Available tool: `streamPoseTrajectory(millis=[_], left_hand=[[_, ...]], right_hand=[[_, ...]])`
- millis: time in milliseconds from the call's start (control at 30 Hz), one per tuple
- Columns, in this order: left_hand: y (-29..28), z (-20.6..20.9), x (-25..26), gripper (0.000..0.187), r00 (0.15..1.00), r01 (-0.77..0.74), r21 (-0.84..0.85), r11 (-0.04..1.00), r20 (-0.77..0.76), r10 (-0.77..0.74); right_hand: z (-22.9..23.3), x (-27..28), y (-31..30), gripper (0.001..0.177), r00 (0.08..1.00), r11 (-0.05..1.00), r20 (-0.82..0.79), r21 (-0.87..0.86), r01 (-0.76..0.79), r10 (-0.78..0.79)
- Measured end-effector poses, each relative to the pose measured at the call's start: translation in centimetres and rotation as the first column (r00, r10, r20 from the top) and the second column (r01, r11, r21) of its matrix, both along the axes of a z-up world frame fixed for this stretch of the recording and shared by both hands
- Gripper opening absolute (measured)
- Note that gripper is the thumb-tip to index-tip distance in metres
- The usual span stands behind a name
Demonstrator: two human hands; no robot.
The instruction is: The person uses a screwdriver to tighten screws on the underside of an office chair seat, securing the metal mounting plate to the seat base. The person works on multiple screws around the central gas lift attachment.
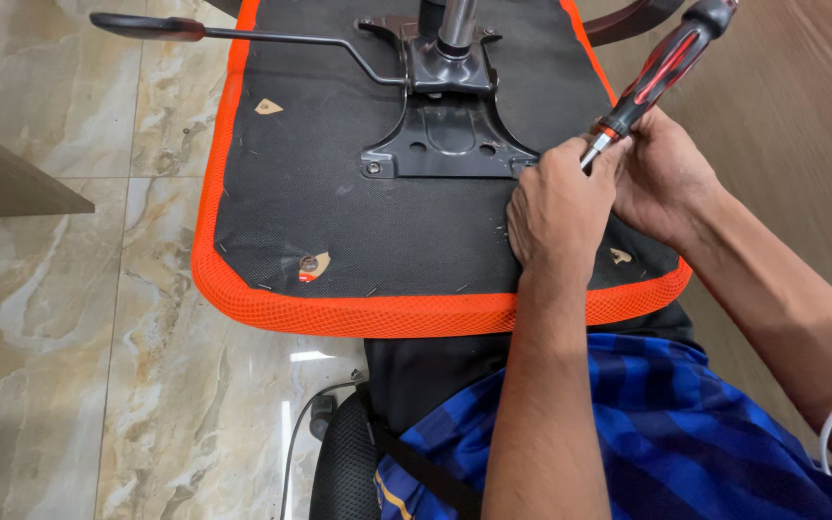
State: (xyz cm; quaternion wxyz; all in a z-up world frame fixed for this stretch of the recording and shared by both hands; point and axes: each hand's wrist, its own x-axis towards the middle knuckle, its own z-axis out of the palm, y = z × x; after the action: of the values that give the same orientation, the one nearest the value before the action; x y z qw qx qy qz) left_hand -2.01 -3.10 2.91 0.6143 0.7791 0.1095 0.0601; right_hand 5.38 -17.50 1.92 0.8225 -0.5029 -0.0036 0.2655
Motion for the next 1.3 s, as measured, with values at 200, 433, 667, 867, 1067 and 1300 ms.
streamPoseTrajectory(millis=[200,433,667,867,1067,1300], left_hand=[[0.1,-0.2,0.5,0.043,0.998,0.033,0.009,0.999,-0.053,-0.032],[-0.2,-0.7,0.6,0.041,0.991,-0.135,-0.035,0.990,-0.017,0.134],[1.4,-1.2,0.2,0.034,0.940,-0.338,-0.017,0.941,0.039,0.338],[2.5,-1.4,-0.3,0.029,0.888,-0.445,-0.084,0.892,0.087,0.451],[2.8,-1.3,-0.8,0.030,0.851,-0.488,-0.151,0.860,0.134,0.507],[3.1,-1.5,-1.2,0.029,0.838,-0.507,-0.171,0.845,0.134,0.529]], right_hand=[[-0.3,0.9,-0.5,0.027,0.996,0.998,-0.058,-0.004,0.071,-0.071],[0.1,0.3,2.6,0.018,0.987,0.936,-0.043,-0.327,0.132,-0.154],[-0.2,-0.8,6.0,0.016,0.858,0.702,0.478,-0.677,0.224,0.187],[0.4,-1.6,7.5,0.012,0.881,0.737,0.440,-0.651,0.181,0.172],[1.8,-2.2,9.4,0.018,0.805,0.544,0.499,-0.793,0.274,0.320],[1.0,-4.0,9.2,0.025,0.684,0.425,0.516,-0.847,0.319,0.515]])
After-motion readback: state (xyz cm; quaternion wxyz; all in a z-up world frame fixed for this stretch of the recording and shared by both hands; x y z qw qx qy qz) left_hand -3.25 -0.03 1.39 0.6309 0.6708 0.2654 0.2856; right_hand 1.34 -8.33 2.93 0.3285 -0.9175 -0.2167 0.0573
